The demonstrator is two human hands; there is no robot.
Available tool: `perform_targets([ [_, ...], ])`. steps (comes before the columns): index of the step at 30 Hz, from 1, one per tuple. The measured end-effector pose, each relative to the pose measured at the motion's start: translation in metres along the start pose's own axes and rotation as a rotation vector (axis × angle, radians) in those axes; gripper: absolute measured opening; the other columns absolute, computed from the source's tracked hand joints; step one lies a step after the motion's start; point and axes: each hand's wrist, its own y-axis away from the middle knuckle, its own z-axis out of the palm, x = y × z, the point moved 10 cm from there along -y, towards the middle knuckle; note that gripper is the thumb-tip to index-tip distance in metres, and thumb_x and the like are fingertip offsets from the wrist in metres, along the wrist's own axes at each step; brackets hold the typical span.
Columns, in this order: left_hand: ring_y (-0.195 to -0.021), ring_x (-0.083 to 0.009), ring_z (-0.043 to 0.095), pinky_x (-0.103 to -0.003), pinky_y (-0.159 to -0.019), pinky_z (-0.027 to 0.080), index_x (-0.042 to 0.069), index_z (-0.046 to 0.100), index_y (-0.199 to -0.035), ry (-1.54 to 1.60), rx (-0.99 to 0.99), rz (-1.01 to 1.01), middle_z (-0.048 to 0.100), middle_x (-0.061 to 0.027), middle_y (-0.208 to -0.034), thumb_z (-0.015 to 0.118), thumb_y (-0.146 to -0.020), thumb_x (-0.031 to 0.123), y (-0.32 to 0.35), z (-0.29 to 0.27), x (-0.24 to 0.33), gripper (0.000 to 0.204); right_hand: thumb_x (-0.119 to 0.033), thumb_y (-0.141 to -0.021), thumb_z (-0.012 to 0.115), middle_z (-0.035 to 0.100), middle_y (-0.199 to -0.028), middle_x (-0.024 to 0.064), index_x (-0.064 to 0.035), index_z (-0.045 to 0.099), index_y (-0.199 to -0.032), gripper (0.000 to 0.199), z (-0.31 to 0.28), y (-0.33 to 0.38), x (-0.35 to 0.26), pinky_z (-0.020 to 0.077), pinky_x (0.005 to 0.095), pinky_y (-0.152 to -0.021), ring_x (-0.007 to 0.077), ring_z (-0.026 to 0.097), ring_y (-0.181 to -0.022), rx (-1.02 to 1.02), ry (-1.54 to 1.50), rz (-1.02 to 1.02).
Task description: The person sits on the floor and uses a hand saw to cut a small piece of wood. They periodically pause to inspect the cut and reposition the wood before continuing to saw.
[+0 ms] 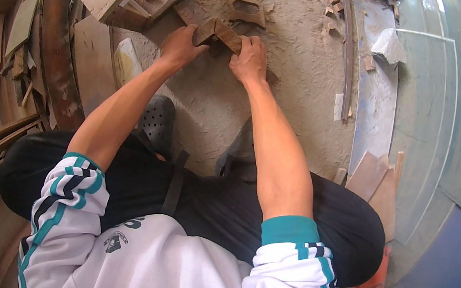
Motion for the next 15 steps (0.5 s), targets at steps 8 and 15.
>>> perform_targets([
  [8, -0.125, -0.0354, 0.058, -0.044, -0.102, 0.048, 0.007, 0.059, -0.135, 0.052, 0.137, 0.076, 0.062, -0.0176, -0.131, 0.083, -0.077, 0.044, -0.006, -0.006, 0.001, 0.073, -0.021, -0.082, 0.072, 0.056, -0.130, 0.0175, -0.0041, 0.056, -0.132, 0.055, -0.022, -0.005, 0.019, 0.0478, 0.0458, -0.102, 0.0382, 0.056, -0.121, 0.117, -0.191, 0.104],
  [15, -0.123, -0.0352, 0.060, -0.042, -0.103, 0.047, 0.005, 0.066, -0.125, 0.158, 0.013, 0.048, 0.065, -0.0191, -0.128, 0.082, -0.078, 0.039, -0.017, -0.009, 0.002, 0.060, -0.032, -0.084, 0.074, 0.057, -0.131, 0.0213, -0.0038, 0.054, -0.137, 0.063, -0.053, -0.014, 0.069, 0.0486, 0.0454, -0.101, 0.0386, 0.056, -0.122, 0.281, -0.140, 0.298],
])
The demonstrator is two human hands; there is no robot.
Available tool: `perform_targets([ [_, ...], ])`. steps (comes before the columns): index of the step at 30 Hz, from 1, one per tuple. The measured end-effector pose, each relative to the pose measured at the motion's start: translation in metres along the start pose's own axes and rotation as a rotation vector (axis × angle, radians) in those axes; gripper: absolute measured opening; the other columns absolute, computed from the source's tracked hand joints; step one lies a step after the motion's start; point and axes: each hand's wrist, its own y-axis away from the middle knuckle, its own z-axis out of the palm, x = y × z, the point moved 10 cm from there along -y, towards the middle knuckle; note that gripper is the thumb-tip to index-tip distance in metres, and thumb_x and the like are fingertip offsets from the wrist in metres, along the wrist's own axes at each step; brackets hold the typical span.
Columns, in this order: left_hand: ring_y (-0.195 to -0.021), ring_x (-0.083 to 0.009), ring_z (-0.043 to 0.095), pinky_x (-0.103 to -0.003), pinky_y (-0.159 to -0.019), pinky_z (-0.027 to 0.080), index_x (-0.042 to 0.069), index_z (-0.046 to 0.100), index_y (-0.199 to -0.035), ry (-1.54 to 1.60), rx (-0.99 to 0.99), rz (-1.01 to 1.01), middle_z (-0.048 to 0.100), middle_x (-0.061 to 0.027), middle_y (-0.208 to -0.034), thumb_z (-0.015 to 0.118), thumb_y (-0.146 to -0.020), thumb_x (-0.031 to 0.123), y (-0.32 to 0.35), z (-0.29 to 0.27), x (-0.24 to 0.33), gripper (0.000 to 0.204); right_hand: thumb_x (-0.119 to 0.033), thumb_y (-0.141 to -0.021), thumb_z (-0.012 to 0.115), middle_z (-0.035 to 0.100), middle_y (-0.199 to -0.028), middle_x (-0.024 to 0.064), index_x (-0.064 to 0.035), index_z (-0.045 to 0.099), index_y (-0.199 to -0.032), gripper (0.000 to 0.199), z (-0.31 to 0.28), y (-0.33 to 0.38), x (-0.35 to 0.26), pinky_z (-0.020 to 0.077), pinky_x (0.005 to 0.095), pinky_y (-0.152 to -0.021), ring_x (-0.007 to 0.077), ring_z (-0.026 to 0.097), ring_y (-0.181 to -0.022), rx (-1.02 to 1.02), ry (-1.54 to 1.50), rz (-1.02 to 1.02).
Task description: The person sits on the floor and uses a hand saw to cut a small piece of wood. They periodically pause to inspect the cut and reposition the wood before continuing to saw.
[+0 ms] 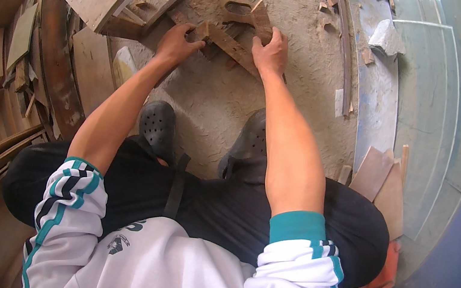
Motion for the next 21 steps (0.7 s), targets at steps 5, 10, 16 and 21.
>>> perform_targets([
  [5, -0.119, -0.0371, 0.062, -0.042, -0.100, 0.049, 0.005, 0.062, -0.128, 0.029, 0.049, -0.027, 0.067, -0.0211, -0.127, 0.079, -0.081, 0.041, 0.003, -0.010, 0.001, 0.062, -0.033, -0.084, 0.074, 0.058, -0.131, 0.0210, -0.0026, 0.055, -0.136, 0.063, 0.002, -0.001, 0.006, 0.0485, 0.0450, -0.101, 0.0387, 0.058, -0.120, -0.022, -0.041, -0.014],
  [10, -0.116, -0.0381, 0.064, -0.043, -0.096, 0.049, 0.006, 0.058, -0.130, 0.101, 0.127, 0.016, 0.067, -0.0219, -0.124, 0.078, -0.083, 0.044, 0.008, -0.026, 0.012, 0.063, -0.032, -0.083, 0.074, 0.059, -0.128, 0.0197, -0.0039, 0.056, -0.134, 0.061, -0.003, 0.002, -0.007, 0.0494, 0.0448, -0.099, 0.0377, 0.059, -0.118, 0.055, -0.005, -0.076],
  [16, -0.109, -0.0377, 0.066, -0.043, -0.091, 0.051, 0.005, 0.055, -0.126, 0.192, 0.169, 0.057, 0.068, -0.0227, -0.117, 0.080, -0.082, 0.043, 0.006, -0.034, 0.019, 0.063, -0.028, -0.083, 0.075, 0.060, -0.122, 0.0158, -0.0073, 0.057, -0.131, 0.056, -0.005, 0.005, -0.027, 0.0510, 0.0447, -0.096, 0.0357, 0.060, -0.115, 0.124, 0.025, -0.162],
  [21, -0.101, -0.0383, 0.069, -0.044, -0.088, 0.052, 0.002, 0.051, -0.126, 0.264, 0.165, 0.053, 0.069, -0.0259, -0.110, 0.078, -0.083, 0.042, 0.003, -0.033, 0.019, 0.064, -0.027, -0.082, 0.077, 0.060, -0.122, 0.0145, -0.0090, 0.057, -0.132, 0.056, -0.005, 0.007, -0.035, 0.0515, 0.0454, -0.095, 0.0350, 0.059, -0.115, 0.172, 0.089, -0.179],
])
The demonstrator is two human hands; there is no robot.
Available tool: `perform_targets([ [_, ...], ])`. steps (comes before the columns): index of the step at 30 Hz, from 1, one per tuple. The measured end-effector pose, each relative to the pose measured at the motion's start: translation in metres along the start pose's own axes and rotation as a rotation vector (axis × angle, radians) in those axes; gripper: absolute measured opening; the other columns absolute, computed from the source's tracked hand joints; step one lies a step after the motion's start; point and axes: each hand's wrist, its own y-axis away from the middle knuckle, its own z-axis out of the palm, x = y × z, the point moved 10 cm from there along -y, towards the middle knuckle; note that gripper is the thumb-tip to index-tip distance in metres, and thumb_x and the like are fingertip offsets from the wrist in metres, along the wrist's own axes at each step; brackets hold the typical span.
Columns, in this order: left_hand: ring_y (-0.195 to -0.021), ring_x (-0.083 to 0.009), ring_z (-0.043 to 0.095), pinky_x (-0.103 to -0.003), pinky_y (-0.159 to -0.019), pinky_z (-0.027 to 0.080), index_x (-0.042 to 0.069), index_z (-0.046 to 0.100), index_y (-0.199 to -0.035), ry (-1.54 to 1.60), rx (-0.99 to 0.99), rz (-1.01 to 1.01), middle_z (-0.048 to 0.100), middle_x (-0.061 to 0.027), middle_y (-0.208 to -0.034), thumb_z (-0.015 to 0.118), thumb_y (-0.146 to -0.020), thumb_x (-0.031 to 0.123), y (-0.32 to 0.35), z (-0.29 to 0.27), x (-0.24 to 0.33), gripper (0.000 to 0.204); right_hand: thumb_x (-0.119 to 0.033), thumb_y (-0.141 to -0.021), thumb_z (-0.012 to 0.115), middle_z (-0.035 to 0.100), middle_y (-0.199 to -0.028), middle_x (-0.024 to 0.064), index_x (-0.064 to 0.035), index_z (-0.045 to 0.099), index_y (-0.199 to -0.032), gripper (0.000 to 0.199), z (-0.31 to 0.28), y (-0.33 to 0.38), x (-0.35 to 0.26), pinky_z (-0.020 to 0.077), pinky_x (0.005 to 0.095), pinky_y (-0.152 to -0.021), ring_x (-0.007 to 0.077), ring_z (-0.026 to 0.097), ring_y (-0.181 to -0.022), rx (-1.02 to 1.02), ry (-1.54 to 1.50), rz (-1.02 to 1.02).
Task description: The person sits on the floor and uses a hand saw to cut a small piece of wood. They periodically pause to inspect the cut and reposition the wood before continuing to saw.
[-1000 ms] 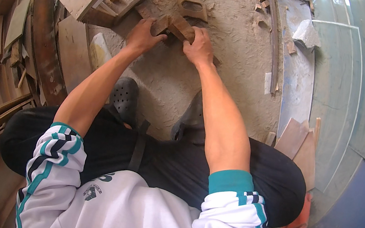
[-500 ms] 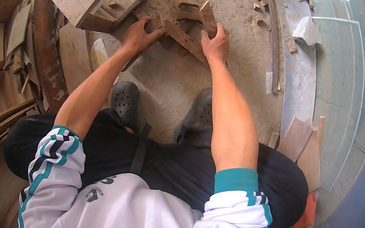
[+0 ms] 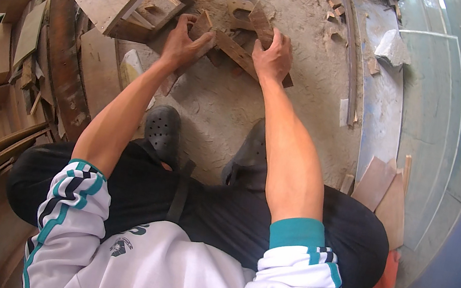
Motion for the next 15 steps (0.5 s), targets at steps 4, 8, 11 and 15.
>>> perform_targets([
  [4, -0.101, -0.0381, 0.069, -0.044, -0.088, 0.052, 0.001, 0.048, -0.127, 0.012, 0.019, 0.003, 0.069, -0.0257, -0.109, 0.078, -0.083, 0.043, -0.002, 0.000, -0.002, 0.067, -0.031, -0.084, 0.076, 0.060, -0.122, 0.0139, -0.0093, 0.057, -0.132, 0.056, -0.001, 0.000, -0.004, 0.0518, 0.0457, -0.095, 0.0343, 0.060, -0.115, -0.021, 0.042, 0.039],
  [8, -0.096, -0.0334, 0.070, -0.041, -0.084, 0.053, 0.000, 0.047, -0.127, 0.086, 0.014, -0.036, 0.070, -0.0222, -0.103, 0.078, -0.083, 0.042, -0.007, -0.001, -0.023, 0.068, -0.034, -0.086, 0.073, 0.060, -0.123, 0.0139, -0.0095, 0.056, -0.133, 0.056, 0.007, 0.002, -0.013, 0.0519, 0.0464, -0.095, 0.0343, 0.060, -0.115, -0.059, 0.087, 0.074],
  [11, -0.080, -0.0260, 0.071, -0.037, -0.074, 0.055, -0.002, 0.043, -0.129, 0.220, -0.084, -0.147, 0.070, -0.0183, -0.095, 0.079, -0.085, 0.039, -0.003, 0.007, -0.025, 0.070, -0.035, -0.088, 0.071, 0.060, -0.122, 0.0152, -0.0077, 0.056, -0.133, 0.055, 0.007, 0.001, -0.004, 0.0520, 0.0467, -0.094, 0.0352, 0.060, -0.115, -0.046, 0.135, 0.125],
  [15, -0.061, -0.0174, 0.068, -0.032, -0.059, 0.054, -0.005, 0.036, -0.132, 0.379, -0.167, -0.226, 0.069, -0.0148, -0.088, 0.079, -0.086, 0.035, 0.001, 0.009, -0.028, 0.075, -0.033, -0.090, 0.068, 0.059, -0.124, 0.0168, -0.0049, 0.055, -0.131, 0.051, 0.009, -0.007, 0.006, 0.0513, 0.0484, -0.093, 0.0356, 0.058, -0.118, -0.075, 0.214, 0.201],
])
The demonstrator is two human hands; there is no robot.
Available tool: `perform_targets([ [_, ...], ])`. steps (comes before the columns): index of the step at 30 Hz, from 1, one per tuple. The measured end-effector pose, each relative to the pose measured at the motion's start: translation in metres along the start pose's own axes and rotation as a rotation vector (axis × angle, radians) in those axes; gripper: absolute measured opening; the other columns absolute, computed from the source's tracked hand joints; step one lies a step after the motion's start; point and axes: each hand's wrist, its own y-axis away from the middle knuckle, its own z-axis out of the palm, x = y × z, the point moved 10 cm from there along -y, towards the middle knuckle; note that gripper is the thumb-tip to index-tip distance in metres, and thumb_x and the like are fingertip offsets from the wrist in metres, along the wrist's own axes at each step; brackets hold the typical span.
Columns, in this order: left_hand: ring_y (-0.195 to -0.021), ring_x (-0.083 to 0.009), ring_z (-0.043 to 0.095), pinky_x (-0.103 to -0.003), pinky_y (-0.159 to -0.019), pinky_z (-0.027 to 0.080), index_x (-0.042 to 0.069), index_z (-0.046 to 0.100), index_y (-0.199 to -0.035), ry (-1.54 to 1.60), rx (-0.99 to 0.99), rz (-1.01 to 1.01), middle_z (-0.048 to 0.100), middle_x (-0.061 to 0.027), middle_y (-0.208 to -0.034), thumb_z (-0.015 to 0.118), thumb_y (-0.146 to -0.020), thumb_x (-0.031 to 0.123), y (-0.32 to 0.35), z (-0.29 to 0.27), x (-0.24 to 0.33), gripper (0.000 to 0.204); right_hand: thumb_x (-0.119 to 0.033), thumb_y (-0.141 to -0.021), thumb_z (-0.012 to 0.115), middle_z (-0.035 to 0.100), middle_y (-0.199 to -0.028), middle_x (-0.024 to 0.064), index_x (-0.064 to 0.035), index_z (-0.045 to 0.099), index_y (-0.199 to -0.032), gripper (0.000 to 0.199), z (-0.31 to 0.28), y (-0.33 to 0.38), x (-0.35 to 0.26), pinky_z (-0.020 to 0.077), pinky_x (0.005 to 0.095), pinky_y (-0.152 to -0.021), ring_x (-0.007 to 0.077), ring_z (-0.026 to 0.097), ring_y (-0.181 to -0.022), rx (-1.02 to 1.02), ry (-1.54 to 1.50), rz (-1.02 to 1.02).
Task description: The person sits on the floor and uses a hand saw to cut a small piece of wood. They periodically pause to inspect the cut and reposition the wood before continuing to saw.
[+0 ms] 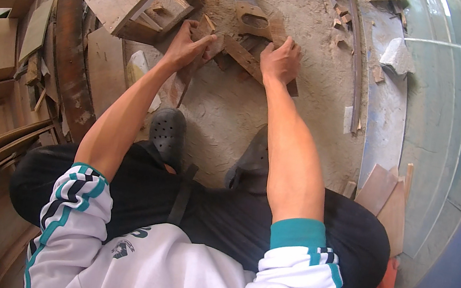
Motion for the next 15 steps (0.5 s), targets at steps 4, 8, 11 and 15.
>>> perform_targets([
  [4, -0.064, -0.0167, 0.065, -0.030, -0.060, 0.053, -0.008, 0.036, -0.131, 0.003, -0.022, -0.076, 0.067, -0.0149, -0.092, 0.079, -0.089, 0.030, 0.007, 0.001, 0.005, 0.072, -0.029, -0.091, 0.066, 0.054, -0.132, 0.0147, -0.0070, 0.053, -0.131, 0.047, 0.004, -0.013, 0.020, 0.0484, 0.0516, -0.097, 0.0335, 0.053, -0.126, -0.073, 0.142, 0.131],
  [8, -0.065, -0.0166, 0.065, -0.031, -0.060, 0.053, -0.008, 0.036, -0.132, -0.035, -0.007, -0.048, 0.067, -0.0141, -0.095, 0.080, -0.087, 0.031, 0.008, -0.008, 0.011, 0.074, -0.030, -0.090, 0.070, 0.054, -0.134, 0.0122, -0.0093, 0.053, -0.130, 0.049, 0.005, -0.024, 0.037, 0.0484, 0.0511, -0.098, 0.0311, 0.053, -0.127, -0.151, 0.175, 0.283],
  [11, -0.066, -0.0160, 0.064, -0.031, -0.062, 0.053, -0.007, 0.035, -0.133, -0.010, -0.018, -0.072, 0.067, -0.0133, -0.097, 0.080, -0.086, 0.034, 0.004, -0.012, 0.005, 0.077, -0.031, -0.089, 0.071, 0.053, -0.135, 0.0119, -0.0097, 0.052, -0.132, 0.051, 0.008, -0.028, 0.042, 0.0481, 0.0507, -0.099, 0.0304, 0.052, -0.128, -0.185, 0.176, 0.302],
  [15, -0.065, -0.0155, 0.062, -0.031, -0.063, 0.053, -0.007, 0.034, -0.135, -0.029, -0.055, -0.104, 0.068, -0.0136, -0.097, 0.081, -0.086, 0.037, 0.002, -0.013, 0.000, 0.081, -0.029, -0.089, 0.071, 0.052, -0.137, 0.0120, -0.0103, 0.050, -0.134, 0.053, 0.016, -0.030, 0.043, 0.0454, 0.0511, -0.102, 0.0306, 0.051, -0.130, -0.189, 0.150, 0.269],
])
